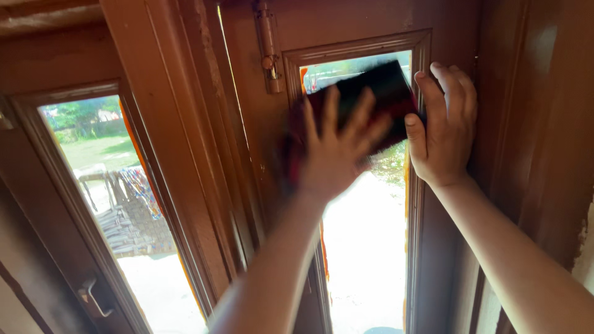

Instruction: The person wipes the wooden window frame with a cloth. They clean the vertical sides, top, and bottom sections of the frame using a multi-colored cloth.

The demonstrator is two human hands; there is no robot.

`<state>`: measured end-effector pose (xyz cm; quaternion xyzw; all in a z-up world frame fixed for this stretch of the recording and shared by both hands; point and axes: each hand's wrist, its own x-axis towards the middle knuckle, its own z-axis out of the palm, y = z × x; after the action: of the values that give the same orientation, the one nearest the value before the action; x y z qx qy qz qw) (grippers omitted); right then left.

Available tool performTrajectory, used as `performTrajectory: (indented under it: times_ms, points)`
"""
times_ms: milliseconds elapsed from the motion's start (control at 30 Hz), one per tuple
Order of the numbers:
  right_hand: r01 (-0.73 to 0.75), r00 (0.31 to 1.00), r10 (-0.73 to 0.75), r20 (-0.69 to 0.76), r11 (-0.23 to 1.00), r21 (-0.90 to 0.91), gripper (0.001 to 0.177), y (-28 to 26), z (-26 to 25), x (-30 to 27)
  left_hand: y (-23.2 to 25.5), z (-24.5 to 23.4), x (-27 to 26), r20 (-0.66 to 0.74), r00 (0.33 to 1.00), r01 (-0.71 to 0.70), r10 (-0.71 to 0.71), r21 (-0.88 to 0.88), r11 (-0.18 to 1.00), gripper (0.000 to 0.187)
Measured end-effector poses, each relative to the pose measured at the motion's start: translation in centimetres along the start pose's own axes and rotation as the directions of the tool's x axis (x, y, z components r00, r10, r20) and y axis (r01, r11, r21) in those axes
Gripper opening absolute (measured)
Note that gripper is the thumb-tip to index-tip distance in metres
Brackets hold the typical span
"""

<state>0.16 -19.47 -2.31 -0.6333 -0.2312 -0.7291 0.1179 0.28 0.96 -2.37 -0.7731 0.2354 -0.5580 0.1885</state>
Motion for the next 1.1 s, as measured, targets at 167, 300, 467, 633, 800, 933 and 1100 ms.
performTrajectory:
  times_ms: [167,300,467,633,800,933,1100]
  points:
    - [0.044,0.999,-0.044,0.010,0.999,-0.004,0.050,-0.1,-0.2,-0.6,10.9,1.9,-8.3,0.286,0.934,-0.191,0.212,-0.098,0.977,0.084]
    - [0.054,0.998,-0.053,0.016,0.998,-0.015,0.046,-0.2,-0.5,-1.0,11.1,3.2,-11.0,0.054,0.877,-0.432,0.478,-0.346,0.833,0.085]
    - [-0.021,1.000,0.020,0.023,0.999,0.034,0.041,0.0,-0.3,-1.0,3.8,4.8,-4.2,-0.069,0.865,-0.495,0.497,-0.289,0.820,0.073]
    - [-0.014,1.000,0.013,0.017,1.000,0.016,0.043,0.2,0.0,-1.1,0.1,3.3,0.9,-0.087,0.940,-0.338,0.331,-0.102,0.936,0.075]
    - [0.005,1.000,-0.006,0.013,1.000,0.026,0.045,0.2,0.1,-1.1,-4.3,-0.2,5.5,-0.243,0.970,0.014,-0.029,-0.061,0.998,0.075]
    - [-0.023,0.999,0.022,0.023,0.999,0.029,0.052,0.5,0.2,-1.5,-2.9,-0.1,5.2,-0.278,0.955,0.076,-0.103,-0.105,0.992,0.074]
    - [-0.014,1.000,0.015,-0.012,0.995,0.097,0.063,0.4,0.3,-2.0,5.8,3.2,-2.1,-0.143,0.987,0.052,-0.070,-0.121,0.991,0.068]
